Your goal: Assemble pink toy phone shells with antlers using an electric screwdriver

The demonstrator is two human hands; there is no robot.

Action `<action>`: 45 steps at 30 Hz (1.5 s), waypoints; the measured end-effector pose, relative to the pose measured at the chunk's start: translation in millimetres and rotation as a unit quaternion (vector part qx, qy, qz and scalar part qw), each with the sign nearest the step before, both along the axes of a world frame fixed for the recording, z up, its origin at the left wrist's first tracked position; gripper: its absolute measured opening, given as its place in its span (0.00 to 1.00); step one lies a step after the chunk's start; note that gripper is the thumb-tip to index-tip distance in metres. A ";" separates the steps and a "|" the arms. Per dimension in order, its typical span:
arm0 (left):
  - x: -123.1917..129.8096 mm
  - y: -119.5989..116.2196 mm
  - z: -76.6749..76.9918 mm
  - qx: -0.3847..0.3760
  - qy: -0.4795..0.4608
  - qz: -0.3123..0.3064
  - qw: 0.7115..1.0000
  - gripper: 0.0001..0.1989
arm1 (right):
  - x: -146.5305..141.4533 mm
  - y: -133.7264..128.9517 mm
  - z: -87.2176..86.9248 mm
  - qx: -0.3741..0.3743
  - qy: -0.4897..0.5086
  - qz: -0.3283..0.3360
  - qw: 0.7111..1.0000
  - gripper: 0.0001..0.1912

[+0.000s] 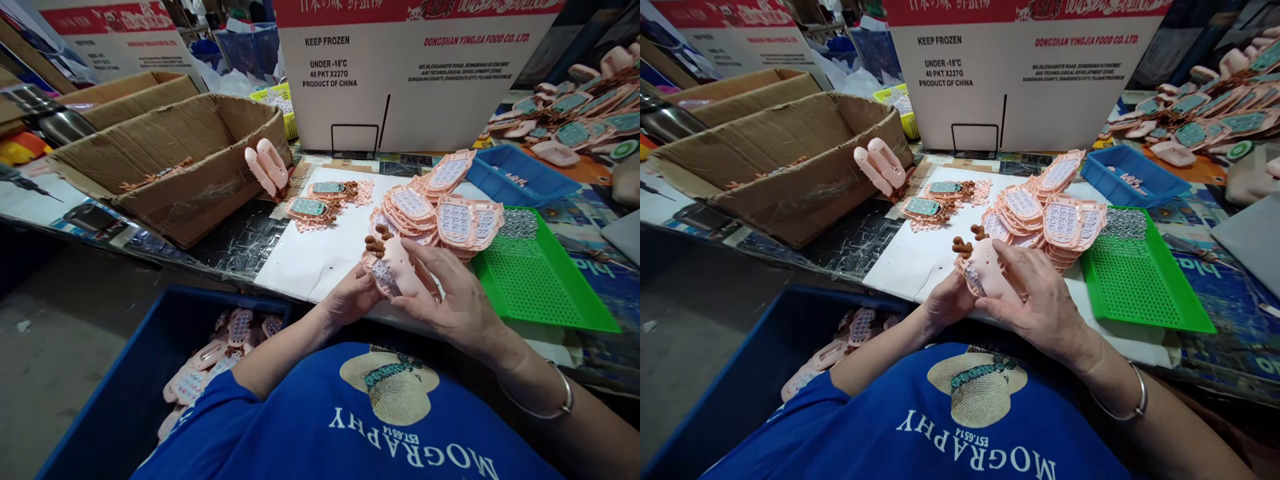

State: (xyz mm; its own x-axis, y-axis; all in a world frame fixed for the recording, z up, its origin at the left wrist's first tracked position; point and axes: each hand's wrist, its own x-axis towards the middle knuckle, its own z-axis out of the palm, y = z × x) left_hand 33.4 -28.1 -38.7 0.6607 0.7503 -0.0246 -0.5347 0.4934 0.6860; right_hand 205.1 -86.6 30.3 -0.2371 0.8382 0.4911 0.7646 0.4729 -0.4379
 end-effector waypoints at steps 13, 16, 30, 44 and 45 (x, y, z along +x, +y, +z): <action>-1.2 -3.3 12.3 -0.007 0.024 -0.010 1.000 0.35 | -1.1 2.9 -11.4 0.032 -0.032 0.038 0.998 0.40; -2.0 0.2 10.1 0.010 0.027 -0.009 1.000 0.36 | -1.4 3.1 -15.8 0.055 -0.041 0.039 0.997 0.42; 4.8 -20.9 22.6 0.074 0.060 0.101 0.990 0.26 | -15.4 -8.4 -46.9 0.153 -0.066 -0.054 0.985 0.41; 5.3 -25.9 11.1 0.253 0.133 0.129 0.950 0.17 | 6.9 -6.4 -33.8 -0.012 0.209 -0.050 0.977 0.12; 4.4 -25.5 13.3 0.264 0.140 0.132 0.945 0.17 | 7.4 -5.9 -32.8 -0.015 0.221 -0.047 0.974 0.12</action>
